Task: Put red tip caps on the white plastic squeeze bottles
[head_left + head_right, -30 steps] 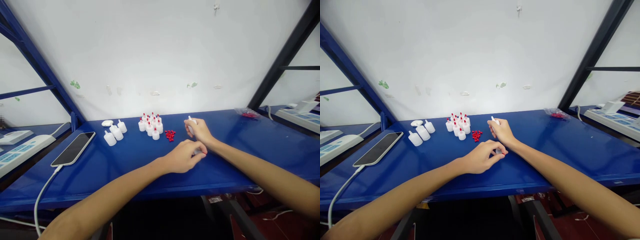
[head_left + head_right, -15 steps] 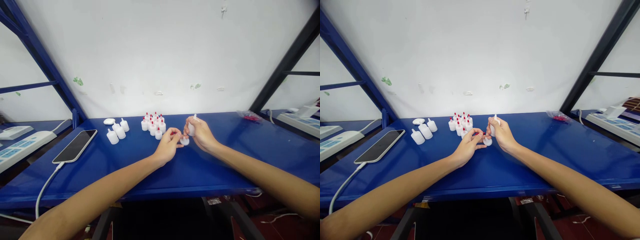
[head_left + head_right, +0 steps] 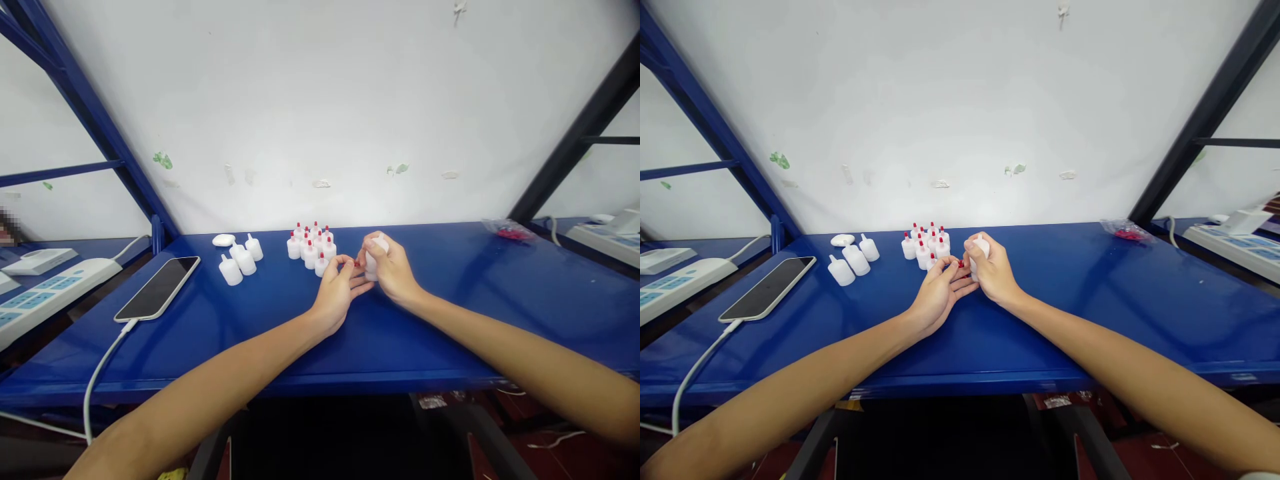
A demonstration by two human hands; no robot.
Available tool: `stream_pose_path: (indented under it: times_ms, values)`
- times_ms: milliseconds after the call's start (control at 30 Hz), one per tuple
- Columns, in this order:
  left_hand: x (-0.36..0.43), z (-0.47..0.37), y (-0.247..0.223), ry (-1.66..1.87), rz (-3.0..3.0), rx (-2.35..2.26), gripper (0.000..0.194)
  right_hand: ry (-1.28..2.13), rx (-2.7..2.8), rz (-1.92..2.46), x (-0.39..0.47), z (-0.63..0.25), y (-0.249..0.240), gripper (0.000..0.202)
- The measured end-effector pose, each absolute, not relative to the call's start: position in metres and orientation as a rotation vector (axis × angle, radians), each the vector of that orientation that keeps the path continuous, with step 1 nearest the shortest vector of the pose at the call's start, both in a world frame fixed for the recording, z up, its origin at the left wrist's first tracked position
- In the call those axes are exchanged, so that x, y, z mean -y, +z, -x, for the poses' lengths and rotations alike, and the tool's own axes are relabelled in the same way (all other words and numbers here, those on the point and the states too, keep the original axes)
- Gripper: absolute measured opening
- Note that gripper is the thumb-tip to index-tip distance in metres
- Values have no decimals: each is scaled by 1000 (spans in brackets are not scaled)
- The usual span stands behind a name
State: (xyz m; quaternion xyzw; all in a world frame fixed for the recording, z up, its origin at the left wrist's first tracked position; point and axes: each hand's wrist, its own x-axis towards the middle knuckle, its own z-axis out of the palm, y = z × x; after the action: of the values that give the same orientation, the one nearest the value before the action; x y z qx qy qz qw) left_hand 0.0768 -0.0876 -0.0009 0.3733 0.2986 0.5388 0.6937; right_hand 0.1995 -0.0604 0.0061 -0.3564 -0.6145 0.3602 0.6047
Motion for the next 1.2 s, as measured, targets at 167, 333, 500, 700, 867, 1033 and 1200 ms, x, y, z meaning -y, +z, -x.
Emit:
stream_pose_path:
  times_ms: [167,333,500,700,867,1033,1200]
  values:
    - [89,-75,3,1267,-802,-643,7,844,1297,784,57,-199,4,32]
    - [91,-78,5,1255,-763,-576,10,1095,1079,747,63,-193,15,36]
    - [88,-79,4,1239,-715,-534,12,1112,1137,740,74,-189,24,40]
    - [87,-78,4,1258,-687,-504,12,1074,1200,698,75,-188,21,38]
    - [87,-76,6,1260,-688,-475,13,952,1378,665,78,-190,15,33]
    - [86,-72,4,1196,-911,-554,13,870,1331,665,74,-194,13,20]
    - [87,-71,2,1347,-1488,-759,14,763,1287,785,63,-209,15,14]
